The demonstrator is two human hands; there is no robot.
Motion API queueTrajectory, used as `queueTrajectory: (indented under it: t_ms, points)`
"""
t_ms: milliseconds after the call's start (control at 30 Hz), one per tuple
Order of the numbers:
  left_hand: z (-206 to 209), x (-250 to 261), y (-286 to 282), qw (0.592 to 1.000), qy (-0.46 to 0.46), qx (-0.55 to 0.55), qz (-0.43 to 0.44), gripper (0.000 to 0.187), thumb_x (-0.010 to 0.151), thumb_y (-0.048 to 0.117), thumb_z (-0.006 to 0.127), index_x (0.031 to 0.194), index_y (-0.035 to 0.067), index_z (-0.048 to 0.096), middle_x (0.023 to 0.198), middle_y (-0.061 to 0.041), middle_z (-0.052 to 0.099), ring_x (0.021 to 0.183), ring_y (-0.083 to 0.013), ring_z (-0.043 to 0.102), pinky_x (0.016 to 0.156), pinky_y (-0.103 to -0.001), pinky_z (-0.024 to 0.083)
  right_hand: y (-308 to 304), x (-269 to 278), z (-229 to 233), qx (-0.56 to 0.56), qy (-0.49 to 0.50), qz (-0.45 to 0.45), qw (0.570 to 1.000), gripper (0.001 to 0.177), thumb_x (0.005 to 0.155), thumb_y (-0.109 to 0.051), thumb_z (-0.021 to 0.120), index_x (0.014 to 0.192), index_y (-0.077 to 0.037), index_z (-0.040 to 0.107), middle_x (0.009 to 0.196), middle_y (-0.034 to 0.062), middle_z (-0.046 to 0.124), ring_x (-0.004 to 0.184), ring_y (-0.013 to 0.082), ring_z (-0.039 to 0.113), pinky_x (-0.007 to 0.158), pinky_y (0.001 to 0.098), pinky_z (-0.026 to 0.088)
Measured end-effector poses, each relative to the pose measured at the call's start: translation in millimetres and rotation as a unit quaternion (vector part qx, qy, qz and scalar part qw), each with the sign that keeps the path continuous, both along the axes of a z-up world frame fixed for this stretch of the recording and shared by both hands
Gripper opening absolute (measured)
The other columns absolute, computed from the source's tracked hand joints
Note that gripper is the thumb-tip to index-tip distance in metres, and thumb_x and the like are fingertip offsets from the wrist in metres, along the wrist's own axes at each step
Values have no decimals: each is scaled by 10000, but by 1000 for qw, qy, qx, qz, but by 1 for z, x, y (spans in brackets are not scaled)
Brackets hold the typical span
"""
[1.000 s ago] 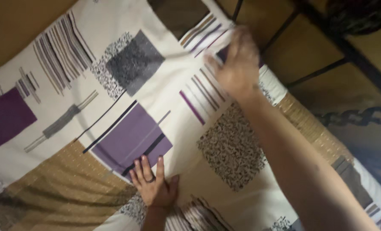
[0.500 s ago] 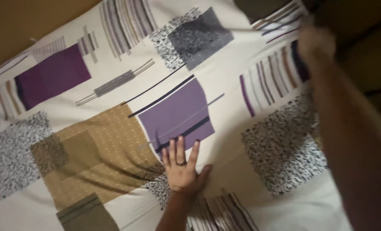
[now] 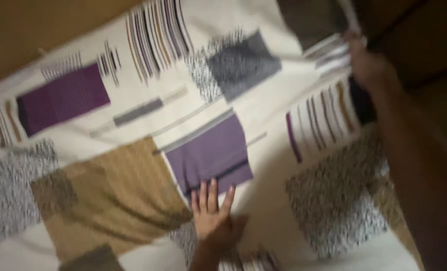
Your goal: The person smooths a patterned bedsheet, then picks up and places several pillows and folded blankets on the bed. They handle a white pillow with pink circles, a pink patterned pillow, and a dark folded blanket, arranging them on the bed surface.
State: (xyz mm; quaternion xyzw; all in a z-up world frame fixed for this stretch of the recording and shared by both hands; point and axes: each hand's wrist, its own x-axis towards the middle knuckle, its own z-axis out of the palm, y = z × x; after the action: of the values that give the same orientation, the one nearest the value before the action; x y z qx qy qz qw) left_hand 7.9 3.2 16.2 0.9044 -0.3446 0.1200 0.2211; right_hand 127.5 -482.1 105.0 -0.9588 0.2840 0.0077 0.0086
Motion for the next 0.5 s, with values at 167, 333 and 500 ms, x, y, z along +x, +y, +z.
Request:
queueTrajectory:
  t_ms: [167, 333, 500]
  points:
    - [-11, 5, 0, 1000, 6, -2, -7, 818, 808, 630, 718, 1476, 216, 490, 1592, -230, 335, 1461, -477, 313, 1174, -694, 192, 24, -2, 31, -32, 61, -52, 996, 436, 1108, -352, 438, 1114, -56, 759, 1069, 245, 747, 956, 415, 717, 824, 532, 571]
    - [-25, 1, 6, 1000, -11, 9, -6, 832, 797, 643, 720, 1480, 227, 491, 1601, -215, 327, 1474, -472, 295, 1183, -694, 193, -32, 48, 3, -25, -104, 159, 981, 386, 1189, -289, 425, 1231, 2, 674, 1104, 289, 700, 928, 416, 691, 759, 543, 555]
    - [-28, 3, 6, 1000, -12, 25, -1, 789, 817, 679, 680, 1465, 254, 532, 1613, -194, 336, 1488, -450, 299, 1206, -668, 189, -38, 68, -6, 61, -72, 85, 992, 422, 1165, -338, 430, 1239, 5, 666, 1125, 287, 688, 960, 410, 676, 788, 532, 540]
